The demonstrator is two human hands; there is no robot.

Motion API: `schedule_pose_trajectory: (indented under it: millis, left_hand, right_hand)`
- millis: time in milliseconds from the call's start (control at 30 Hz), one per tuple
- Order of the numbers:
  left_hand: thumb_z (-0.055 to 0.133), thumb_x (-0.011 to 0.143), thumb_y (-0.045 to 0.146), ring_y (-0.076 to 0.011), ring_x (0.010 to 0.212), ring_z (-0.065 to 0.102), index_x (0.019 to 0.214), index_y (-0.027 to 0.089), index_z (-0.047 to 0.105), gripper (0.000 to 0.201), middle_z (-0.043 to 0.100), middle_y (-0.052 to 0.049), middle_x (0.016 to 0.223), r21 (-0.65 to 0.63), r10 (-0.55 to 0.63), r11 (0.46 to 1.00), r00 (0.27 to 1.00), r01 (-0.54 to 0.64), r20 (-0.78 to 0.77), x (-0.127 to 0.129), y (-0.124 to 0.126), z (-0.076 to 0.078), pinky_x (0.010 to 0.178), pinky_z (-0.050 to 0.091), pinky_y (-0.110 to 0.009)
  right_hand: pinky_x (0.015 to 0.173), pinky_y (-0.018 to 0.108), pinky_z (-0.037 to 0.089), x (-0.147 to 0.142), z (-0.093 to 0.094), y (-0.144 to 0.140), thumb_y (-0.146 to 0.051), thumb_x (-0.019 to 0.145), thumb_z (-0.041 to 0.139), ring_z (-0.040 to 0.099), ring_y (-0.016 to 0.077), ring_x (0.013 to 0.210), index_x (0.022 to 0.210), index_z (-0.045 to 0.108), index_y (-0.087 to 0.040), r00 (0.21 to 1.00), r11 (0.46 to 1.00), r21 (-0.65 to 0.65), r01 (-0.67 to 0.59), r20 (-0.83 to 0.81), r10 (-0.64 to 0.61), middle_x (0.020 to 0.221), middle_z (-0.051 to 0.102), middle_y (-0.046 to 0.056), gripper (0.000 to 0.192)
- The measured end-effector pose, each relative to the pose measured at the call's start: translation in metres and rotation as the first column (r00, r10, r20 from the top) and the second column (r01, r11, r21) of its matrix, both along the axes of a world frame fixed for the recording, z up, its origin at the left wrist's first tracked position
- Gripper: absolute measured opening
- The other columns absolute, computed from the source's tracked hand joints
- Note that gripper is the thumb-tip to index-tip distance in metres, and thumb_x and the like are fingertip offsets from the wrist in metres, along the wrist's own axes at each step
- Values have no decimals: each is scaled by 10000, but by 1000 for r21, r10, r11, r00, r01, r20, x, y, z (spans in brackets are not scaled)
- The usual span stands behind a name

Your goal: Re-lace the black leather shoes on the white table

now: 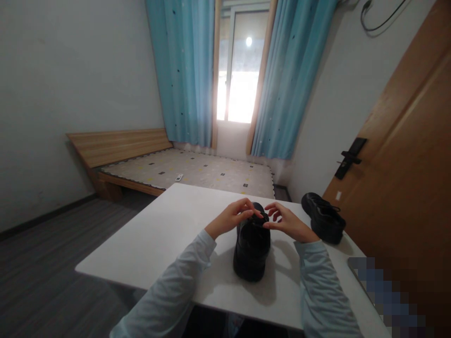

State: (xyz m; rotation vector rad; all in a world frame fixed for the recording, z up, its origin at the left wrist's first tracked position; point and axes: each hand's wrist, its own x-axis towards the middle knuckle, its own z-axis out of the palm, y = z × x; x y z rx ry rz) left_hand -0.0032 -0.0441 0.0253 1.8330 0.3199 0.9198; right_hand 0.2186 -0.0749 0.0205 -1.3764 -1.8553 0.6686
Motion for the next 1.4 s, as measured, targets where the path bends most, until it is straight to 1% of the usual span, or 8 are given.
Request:
schedule_pose_trajectory:
  millis: [300,700,900,1067,1133,1233,1333,1400]
  left_hand:
    - [559,817,382,-174,850,623,840,135,512,253,674,-90,838,-111,-175,978,984,177,31,-4,0,0,805,448,-316]
    - [593,775,422,-140,716,607,795,115,605,308,663,-65,757,-63,-286,958,915,280,-284,-20,7,3,706,465,-257]
    - [631,750,387,-141,758,621,839,114,663,289,682,-70,797,-3,-250,964,906,265,-342,-24,10,4,735,471,-241]
    - [632,746,399,-146,726,640,921,110,656,339,687,-79,790,-120,-260,965,913,234,-313,-22,9,4,703,490,-250]
    - [586,777,421,-137,666,633,885,98,649,347,673,-66,710,-124,-182,980,948,154,-261,-19,11,2,659,487,-243]
    - [543,803,416,-112,589,598,804,101,631,326,626,-25,610,-18,111,993,977,-116,-183,-11,19,-3,600,467,-219]
    - [556,785,398,-103,543,572,796,118,616,286,603,-5,602,60,389,921,903,-385,-184,-4,28,-14,544,451,-209]
    - [570,766,397,-106,546,574,807,128,618,276,621,-15,655,101,464,886,859,-453,-217,0,33,-21,533,451,-212]
  right_hand:
    - [589,283,466,-1,3,-2,-374,573,769,530,133,667,956,551,-177,999,999,-23,-31,-27,31,837,569,27,483]
    - [630,297,463,1,-2,-1,-429,647,713,527,133,698,975,522,-166,997,995,-69,-70,7,71,918,557,49,461]
    - [582,267,462,-1,-5,0,-416,654,703,531,126,698,966,524,-167,997,996,-55,-70,26,72,952,551,57,438]
    - [519,245,455,0,-6,4,-460,686,653,543,136,683,966,547,-161,1000,997,-68,-25,-16,24,867,562,47,424]
    - [467,231,435,2,-7,8,-483,743,569,534,132,637,909,574,-151,997,998,-63,11,-72,-15,781,559,37,372]
    - [426,215,407,3,-9,14,-478,750,539,515,114,555,794,594,-142,983,995,-28,94,-157,-97,678,548,17,344]
    - [411,208,393,1,-13,18,-457,696,605,509,101,505,719,592,-142,967,989,-11,145,-209,-145,627,555,4,316]
    - [408,207,391,-1,-15,20,-450,670,636,509,98,489,701,594,-139,962,990,-26,137,-235,-139,609,567,4,316]
